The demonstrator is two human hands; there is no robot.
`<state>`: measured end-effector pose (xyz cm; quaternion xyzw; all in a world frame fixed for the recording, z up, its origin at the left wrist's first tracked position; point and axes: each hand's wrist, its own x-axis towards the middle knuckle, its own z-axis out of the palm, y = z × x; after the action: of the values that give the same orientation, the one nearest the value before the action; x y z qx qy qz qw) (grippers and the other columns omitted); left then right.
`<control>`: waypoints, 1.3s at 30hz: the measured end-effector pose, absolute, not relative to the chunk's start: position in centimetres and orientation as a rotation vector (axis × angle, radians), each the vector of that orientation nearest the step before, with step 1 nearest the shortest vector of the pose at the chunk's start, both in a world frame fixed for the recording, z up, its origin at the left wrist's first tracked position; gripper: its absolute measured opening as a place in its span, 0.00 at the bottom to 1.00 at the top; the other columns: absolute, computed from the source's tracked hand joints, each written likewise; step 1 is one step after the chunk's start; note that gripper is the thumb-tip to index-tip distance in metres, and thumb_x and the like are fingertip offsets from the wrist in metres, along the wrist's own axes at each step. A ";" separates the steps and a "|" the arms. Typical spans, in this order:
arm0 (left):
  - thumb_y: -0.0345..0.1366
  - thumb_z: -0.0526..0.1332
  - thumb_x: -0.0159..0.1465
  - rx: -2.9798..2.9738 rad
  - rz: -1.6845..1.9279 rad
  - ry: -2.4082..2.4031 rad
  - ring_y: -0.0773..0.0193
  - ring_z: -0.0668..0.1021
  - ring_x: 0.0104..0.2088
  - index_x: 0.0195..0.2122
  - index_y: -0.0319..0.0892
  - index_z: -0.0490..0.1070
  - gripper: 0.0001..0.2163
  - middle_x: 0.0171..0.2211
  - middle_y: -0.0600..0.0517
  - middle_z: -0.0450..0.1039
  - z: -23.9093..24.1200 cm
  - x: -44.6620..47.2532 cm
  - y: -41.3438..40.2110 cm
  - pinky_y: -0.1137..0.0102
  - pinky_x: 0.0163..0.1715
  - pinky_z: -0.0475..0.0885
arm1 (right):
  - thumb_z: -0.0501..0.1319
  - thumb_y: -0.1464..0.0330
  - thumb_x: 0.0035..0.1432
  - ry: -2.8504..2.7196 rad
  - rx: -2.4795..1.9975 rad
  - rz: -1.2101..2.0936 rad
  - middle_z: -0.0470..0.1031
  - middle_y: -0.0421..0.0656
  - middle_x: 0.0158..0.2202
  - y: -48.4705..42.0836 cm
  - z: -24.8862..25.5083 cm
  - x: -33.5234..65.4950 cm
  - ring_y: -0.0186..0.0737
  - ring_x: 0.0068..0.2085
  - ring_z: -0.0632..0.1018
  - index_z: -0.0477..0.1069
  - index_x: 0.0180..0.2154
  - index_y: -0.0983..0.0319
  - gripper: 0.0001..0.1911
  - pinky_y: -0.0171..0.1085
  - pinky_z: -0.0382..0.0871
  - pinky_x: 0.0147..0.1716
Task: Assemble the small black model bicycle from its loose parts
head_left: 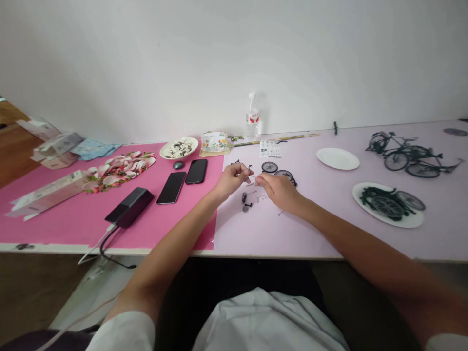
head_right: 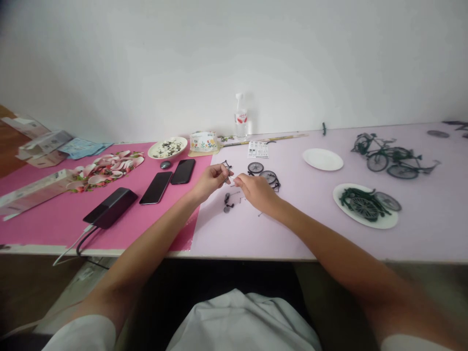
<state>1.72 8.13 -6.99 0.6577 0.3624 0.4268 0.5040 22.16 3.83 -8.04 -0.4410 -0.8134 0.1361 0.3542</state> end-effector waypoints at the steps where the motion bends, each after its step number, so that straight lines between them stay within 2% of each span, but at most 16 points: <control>1: 0.40 0.69 0.64 1.604 1.041 0.879 0.69 0.79 0.31 0.28 0.39 0.67 0.14 0.37 0.47 0.78 -6.9 1.8 8.1 0.71 0.35 0.71 | 0.50 0.56 0.75 -2.067 -1.141 0.442 0.74 0.39 0.21 3.6 -7.9 22.0 0.39 0.23 0.73 0.74 0.36 0.58 0.21 0.38 0.62 0.30; 5: 0.36 0.66 0.65 1.673 1.073 0.901 0.69 0.79 0.31 0.28 0.39 0.67 0.12 0.36 0.47 0.78 -6.6 1.8 7.9 0.71 0.37 0.73 | 0.52 0.47 0.73 -1.836 -1.138 0.914 0.63 0.33 0.14 3.2 -7.7 21.4 0.36 0.17 0.66 0.71 0.35 0.58 0.24 0.37 0.62 0.26; 9: 0.36 0.66 0.66 1.717 1.113 0.895 0.69 0.78 0.30 0.28 0.39 0.67 0.12 0.35 0.47 0.79 -6.7 1.8 8.0 0.70 0.37 0.73 | 0.61 0.40 0.64 -1.507 -1.007 1.389 0.54 0.28 0.14 3.6 -7.9 20.9 0.32 0.16 0.59 0.68 0.33 0.57 0.28 0.36 0.55 0.21; 13: 0.39 0.67 0.66 1.737 1.146 0.879 0.67 0.80 0.32 0.28 0.40 0.68 0.13 0.34 0.47 0.79 -6.9 1.9 8.2 0.70 0.37 0.74 | 0.70 0.43 0.58 -1.296 -0.895 1.716 0.50 0.25 0.15 4.1 -7.8 21.0 0.29 0.17 0.53 0.68 0.34 0.58 0.26 0.34 0.51 0.21; 17: 0.45 0.69 0.65 1.748 1.130 0.854 0.68 0.79 0.32 0.29 0.39 0.69 0.16 0.36 0.45 0.80 -6.9 1.7 8.6 0.70 0.37 0.74 | 0.69 0.46 0.61 -1.253 -0.887 1.758 0.50 0.26 0.15 4.1 -7.8 21.0 0.30 0.17 0.55 0.69 0.34 0.58 0.23 0.35 0.52 0.22; 21: 0.55 0.71 0.63 1.714 1.107 0.854 0.66 0.80 0.33 0.31 0.39 0.73 0.22 0.40 0.43 0.81 -6.9 1.3 9.0 0.73 0.31 0.71 | 0.65 0.41 0.61 -1.324 -0.948 1.606 0.53 0.28 0.16 3.9 -7.9 20.5 0.33 0.18 0.63 0.68 0.33 0.57 0.27 0.35 0.57 0.22; 24: 0.61 0.70 0.61 1.671 1.083 0.884 0.69 0.75 0.26 0.35 0.38 0.76 0.26 0.38 0.43 0.82 -7.0 1.3 9.1 0.74 0.22 0.63 | 0.61 0.38 0.63 -1.456 -1.024 1.358 0.59 0.31 0.16 3.7 -7.8 20.3 0.36 0.20 0.70 0.70 0.33 0.57 0.29 0.36 0.60 0.22; 27: 0.61 0.71 0.61 1.613 1.039 0.889 0.74 0.65 0.19 0.38 0.37 0.78 0.27 0.33 0.45 0.80 -7.0 1.3 9.0 0.72 0.19 0.58 | 0.57 0.43 0.69 -1.679 -1.103 0.920 0.72 0.38 0.21 3.7 -7.9 20.7 0.38 0.23 0.73 0.75 0.36 0.58 0.26 0.38 0.65 0.27; 31: 0.59 0.72 0.62 1.519 0.990 0.891 0.74 0.65 0.19 0.39 0.37 0.79 0.25 0.30 0.48 0.78 -6.8 1.3 8.9 0.72 0.19 0.57 | 0.55 0.55 0.74 -1.918 -1.131 0.333 0.83 0.44 0.32 4.2 -8.3 21.5 0.41 0.30 0.78 0.80 0.40 0.57 0.19 0.39 0.68 0.35; 34: 0.57 0.72 0.62 1.465 0.973 0.890 0.74 0.64 0.19 0.40 0.37 0.79 0.24 0.28 0.49 0.77 -6.5 1.3 8.8 0.72 0.19 0.57 | 0.54 0.57 0.76 -2.019 -1.179 0.083 0.84 0.45 0.34 4.7 -8.6 22.0 0.43 0.34 0.80 0.81 0.43 0.57 0.19 0.39 0.65 0.34; 39: 0.54 0.74 0.62 1.423 0.987 0.883 0.75 0.66 0.20 0.37 0.37 0.77 0.22 0.30 0.49 0.78 -6.7 1.6 8.5 0.72 0.19 0.58 | 0.51 0.56 0.78 -2.134 -1.239 -0.152 0.81 0.47 0.30 4.9 -8.7 22.2 0.42 0.31 0.76 0.80 0.40 0.59 0.24 0.39 0.57 0.30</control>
<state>1.63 8.53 -6.68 0.6045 0.3751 0.4195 0.5639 22.18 4.89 -8.69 -0.4732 -0.8153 -0.0580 0.3287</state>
